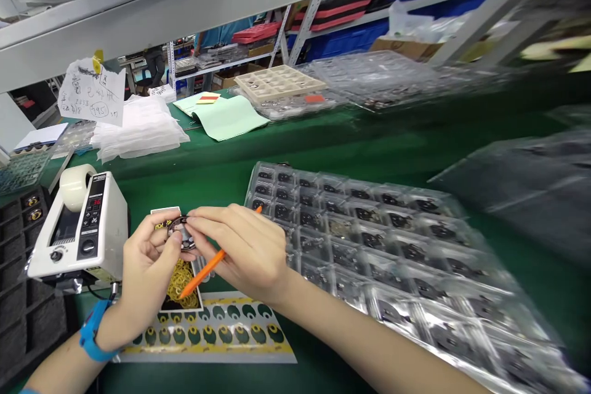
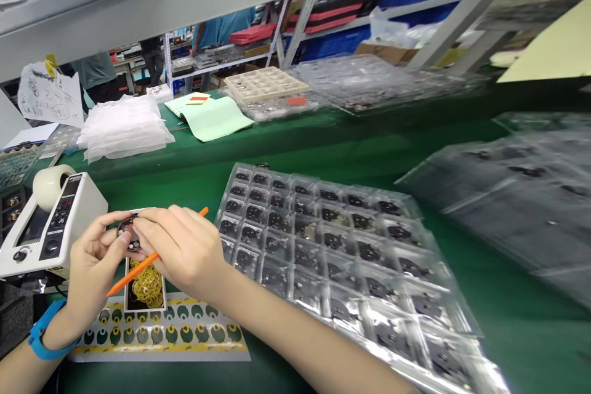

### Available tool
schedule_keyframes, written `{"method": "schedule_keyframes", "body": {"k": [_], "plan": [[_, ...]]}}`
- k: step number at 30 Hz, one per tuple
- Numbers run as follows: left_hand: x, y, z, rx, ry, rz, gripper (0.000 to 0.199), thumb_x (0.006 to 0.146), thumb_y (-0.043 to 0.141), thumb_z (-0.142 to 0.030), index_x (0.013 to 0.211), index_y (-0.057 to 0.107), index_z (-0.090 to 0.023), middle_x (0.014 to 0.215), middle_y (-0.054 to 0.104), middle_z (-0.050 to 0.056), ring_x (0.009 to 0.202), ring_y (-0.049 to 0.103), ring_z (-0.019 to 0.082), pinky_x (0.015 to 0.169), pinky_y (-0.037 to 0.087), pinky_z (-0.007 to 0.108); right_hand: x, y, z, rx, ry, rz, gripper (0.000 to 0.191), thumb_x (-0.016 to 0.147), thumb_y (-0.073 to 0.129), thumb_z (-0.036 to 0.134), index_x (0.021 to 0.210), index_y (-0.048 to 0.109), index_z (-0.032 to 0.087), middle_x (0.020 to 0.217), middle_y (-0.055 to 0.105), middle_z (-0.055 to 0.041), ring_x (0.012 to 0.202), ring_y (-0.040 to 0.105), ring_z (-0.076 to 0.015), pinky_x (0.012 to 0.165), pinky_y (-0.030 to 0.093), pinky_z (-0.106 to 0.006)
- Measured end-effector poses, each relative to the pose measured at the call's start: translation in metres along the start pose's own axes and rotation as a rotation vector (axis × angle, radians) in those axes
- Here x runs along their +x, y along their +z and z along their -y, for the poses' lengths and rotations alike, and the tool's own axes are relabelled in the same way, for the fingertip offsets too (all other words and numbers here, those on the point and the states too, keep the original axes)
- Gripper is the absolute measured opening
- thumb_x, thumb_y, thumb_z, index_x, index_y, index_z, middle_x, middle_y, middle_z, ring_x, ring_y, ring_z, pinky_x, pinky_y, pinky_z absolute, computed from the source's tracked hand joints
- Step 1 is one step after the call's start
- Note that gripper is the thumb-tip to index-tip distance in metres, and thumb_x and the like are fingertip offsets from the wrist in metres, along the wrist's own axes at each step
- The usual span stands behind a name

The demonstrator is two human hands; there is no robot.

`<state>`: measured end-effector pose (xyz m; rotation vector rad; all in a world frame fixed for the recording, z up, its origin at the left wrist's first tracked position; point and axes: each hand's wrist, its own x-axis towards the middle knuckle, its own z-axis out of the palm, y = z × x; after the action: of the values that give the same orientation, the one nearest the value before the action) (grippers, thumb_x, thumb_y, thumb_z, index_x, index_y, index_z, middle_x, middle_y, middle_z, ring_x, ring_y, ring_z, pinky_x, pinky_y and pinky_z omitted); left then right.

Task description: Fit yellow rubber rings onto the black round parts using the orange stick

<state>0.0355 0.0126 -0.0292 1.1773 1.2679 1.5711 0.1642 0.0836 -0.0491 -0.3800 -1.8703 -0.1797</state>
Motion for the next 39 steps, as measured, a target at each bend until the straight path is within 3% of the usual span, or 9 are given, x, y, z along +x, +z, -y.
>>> {"method": "schedule_keyframes", "body": {"k": [7,18,24,28,31,33,36,39], "plan": [[-0.004,0.001,0.007,0.133,0.107,-0.058,0.024,0.080,0.066,-0.017,0.103,0.070,-0.014,0.074,0.074,0.002,0.065,0.071,0.016,0.065,0.062,0.022,-0.002,0.004,-0.003,-0.008,-0.056,-0.010,0.015,0.081,0.061,0.004,0.090,0.058,0.017,0.079,0.075,-0.0072,0.059,0.063,-0.0155,0.052,0.048,-0.029],[-0.009,0.001,0.010,0.347,0.299,-0.107,0.024,0.081,0.061,-0.012,0.102,0.072,-0.016,0.065,0.071,-0.001,0.054,0.065,0.011,0.054,0.054,0.017,-0.003,0.000,-0.003,-0.021,-0.105,-0.004,0.013,0.084,0.058,0.007,0.092,0.059,0.018,0.082,0.075,-0.0073,0.059,0.062,-0.0158,0.051,0.046,-0.030],[-0.009,0.002,0.013,0.286,0.221,-0.116,0.023,0.081,0.061,-0.017,0.101,0.071,-0.015,0.066,0.069,0.001,0.052,0.058,0.010,0.048,0.046,0.016,-0.002,0.003,0.003,-0.016,-0.010,-0.021,0.020,0.083,0.056,0.004,0.090,0.059,0.022,0.080,0.074,-0.0040,0.062,0.066,-0.0152,0.054,0.048,-0.027],[-0.001,-0.002,0.009,0.170,0.135,-0.099,0.017,0.077,0.067,-0.020,0.094,0.066,-0.016,0.066,0.068,0.000,0.058,0.061,0.010,0.054,0.048,0.016,0.003,-0.004,0.001,0.152,0.079,0.016,0.013,0.085,0.057,0.010,0.093,0.055,0.020,0.082,0.070,-0.0059,0.066,0.063,-0.0154,0.056,0.049,-0.027],[0.007,-0.007,0.005,0.069,0.019,-0.079,0.017,0.072,0.073,-0.023,0.081,0.059,-0.016,0.061,0.063,-0.002,0.054,0.056,0.009,0.052,0.046,0.015,0.010,-0.016,-0.006,0.339,0.262,0.124,0.002,0.090,0.053,0.018,0.090,0.053,0.020,0.076,0.062,-0.0023,0.054,0.051,-0.0112,0.049,0.043,-0.024],[0.011,-0.011,0.003,0.053,-0.032,-0.047,0.019,0.070,0.074,-0.023,0.075,0.058,-0.016,0.058,0.060,-0.003,0.052,0.052,0.007,0.051,0.043,0.015,0.014,-0.021,-0.011,0.439,0.346,0.274,0.008,0.094,0.048,0.019,0.087,0.053,0.020,0.072,0.057,0.0007,0.052,0.046,-0.0098,0.049,0.040,-0.023],[0.013,-0.013,0.002,0.040,-0.032,0.011,0.017,0.068,0.075,-0.022,0.073,0.060,-0.015,0.064,0.061,-0.002,0.058,0.056,0.009,0.054,0.047,0.016,0.016,-0.024,-0.017,0.563,0.318,0.511,0.011,0.095,0.046,0.017,0.089,0.054,0.020,0.078,0.059,-0.0002,0.062,0.053,-0.0108,0.056,0.042,-0.022],[0.011,-0.012,0.001,0.011,-0.068,0.072,0.017,0.068,0.073,-0.024,0.073,0.059,-0.016,0.066,0.060,-0.001,0.052,0.058,0.011,0.048,0.049,0.020,0.014,-0.023,-0.019,0.627,0.254,0.578,0.012,0.096,0.043,0.014,0.090,0.052,0.020,0.083,0.060,-0.0021,0.068,0.055,-0.0118,0.061,0.044,-0.023]]}}
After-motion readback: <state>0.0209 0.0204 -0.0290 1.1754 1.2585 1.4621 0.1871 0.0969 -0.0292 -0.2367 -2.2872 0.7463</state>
